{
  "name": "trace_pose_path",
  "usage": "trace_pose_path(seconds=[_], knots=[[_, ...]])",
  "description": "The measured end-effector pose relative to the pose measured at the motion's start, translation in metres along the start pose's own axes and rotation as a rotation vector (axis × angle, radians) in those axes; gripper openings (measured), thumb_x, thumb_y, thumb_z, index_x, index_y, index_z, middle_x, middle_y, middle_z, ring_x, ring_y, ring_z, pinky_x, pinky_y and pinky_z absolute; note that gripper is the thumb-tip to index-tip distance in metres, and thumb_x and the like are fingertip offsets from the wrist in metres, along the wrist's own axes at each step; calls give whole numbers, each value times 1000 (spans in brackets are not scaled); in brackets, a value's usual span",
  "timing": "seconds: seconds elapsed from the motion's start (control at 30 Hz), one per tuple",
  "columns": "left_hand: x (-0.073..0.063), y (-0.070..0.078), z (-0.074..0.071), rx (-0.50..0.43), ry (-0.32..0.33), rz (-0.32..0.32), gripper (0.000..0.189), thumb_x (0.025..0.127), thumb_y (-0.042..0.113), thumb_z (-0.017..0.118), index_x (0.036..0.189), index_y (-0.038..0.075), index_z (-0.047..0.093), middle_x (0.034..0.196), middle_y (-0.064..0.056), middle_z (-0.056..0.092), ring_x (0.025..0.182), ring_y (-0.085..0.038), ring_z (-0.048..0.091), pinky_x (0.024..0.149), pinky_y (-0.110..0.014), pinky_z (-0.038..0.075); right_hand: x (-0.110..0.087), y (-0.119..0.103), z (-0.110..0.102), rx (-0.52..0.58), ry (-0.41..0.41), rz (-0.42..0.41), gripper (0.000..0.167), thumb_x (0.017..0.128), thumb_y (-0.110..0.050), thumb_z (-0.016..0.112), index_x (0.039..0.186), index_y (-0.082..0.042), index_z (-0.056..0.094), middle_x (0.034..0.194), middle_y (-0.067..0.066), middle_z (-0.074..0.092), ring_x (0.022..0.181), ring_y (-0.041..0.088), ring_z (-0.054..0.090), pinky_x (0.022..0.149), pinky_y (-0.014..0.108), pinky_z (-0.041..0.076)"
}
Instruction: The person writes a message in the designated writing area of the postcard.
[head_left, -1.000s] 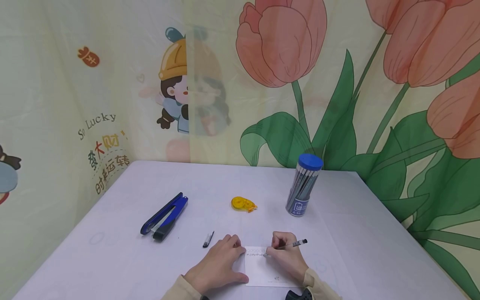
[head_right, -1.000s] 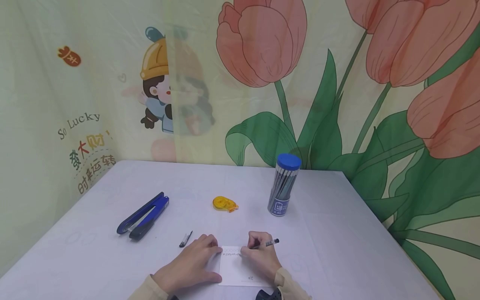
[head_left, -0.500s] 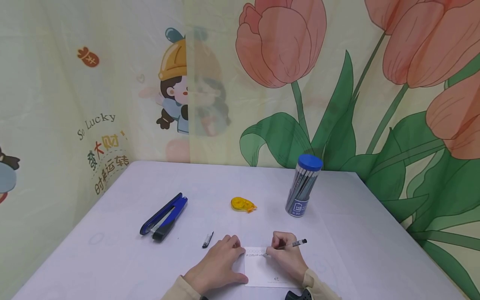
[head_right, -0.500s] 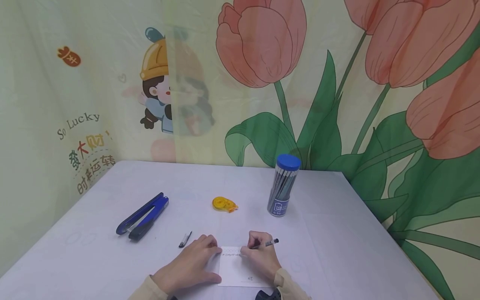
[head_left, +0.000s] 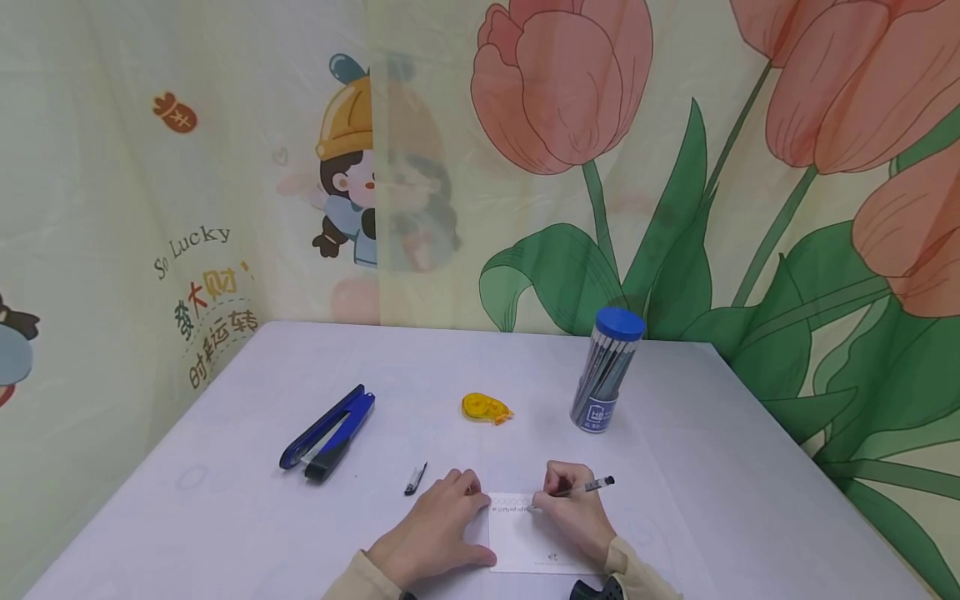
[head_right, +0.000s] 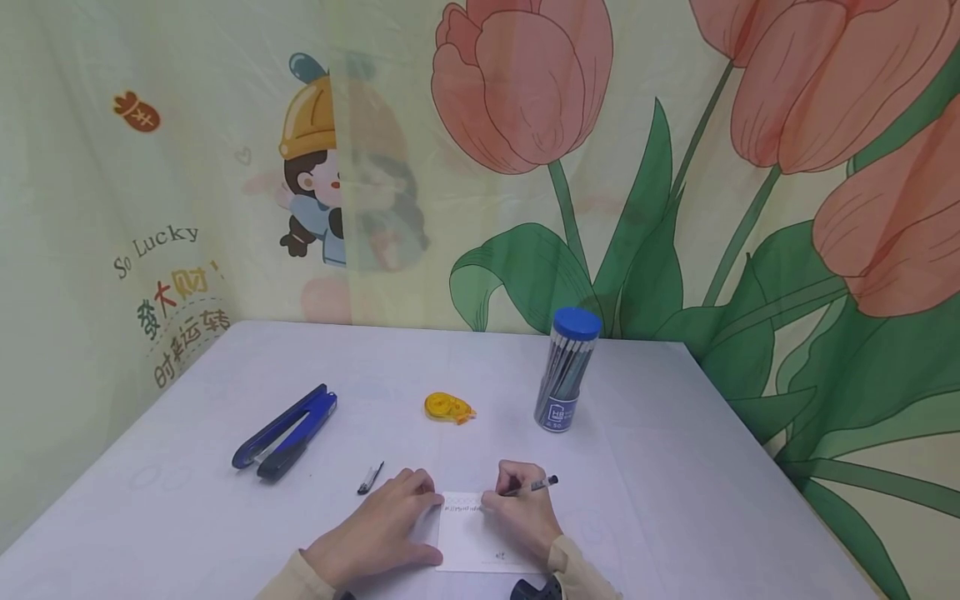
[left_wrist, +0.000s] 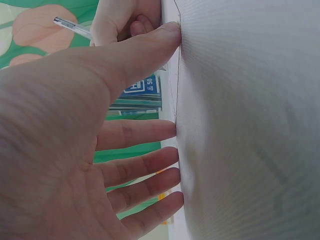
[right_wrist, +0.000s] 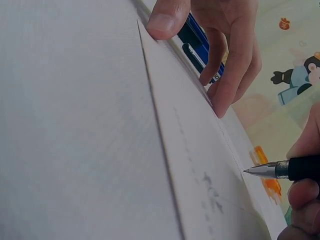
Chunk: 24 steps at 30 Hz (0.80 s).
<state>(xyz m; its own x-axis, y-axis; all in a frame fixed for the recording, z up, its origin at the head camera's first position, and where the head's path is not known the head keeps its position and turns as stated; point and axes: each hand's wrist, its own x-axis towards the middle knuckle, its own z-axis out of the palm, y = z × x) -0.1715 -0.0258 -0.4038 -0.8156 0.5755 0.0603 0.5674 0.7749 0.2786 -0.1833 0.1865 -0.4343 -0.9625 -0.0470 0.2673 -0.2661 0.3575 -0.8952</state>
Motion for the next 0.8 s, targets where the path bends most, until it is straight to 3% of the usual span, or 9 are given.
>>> trace_pose_path(seconds=[0.8], knots=[[0, 2, -2, -4, -15, -18, 61, 68, 55, 80, 111, 12, 72, 99, 4, 54, 87, -10, 43, 79, -27, 46, 0, 0, -1, 22, -14, 24, 23, 63, 17, 55, 58, 0, 41, 58, -3, 46, 54, 4, 41, 54, 16, 30]])
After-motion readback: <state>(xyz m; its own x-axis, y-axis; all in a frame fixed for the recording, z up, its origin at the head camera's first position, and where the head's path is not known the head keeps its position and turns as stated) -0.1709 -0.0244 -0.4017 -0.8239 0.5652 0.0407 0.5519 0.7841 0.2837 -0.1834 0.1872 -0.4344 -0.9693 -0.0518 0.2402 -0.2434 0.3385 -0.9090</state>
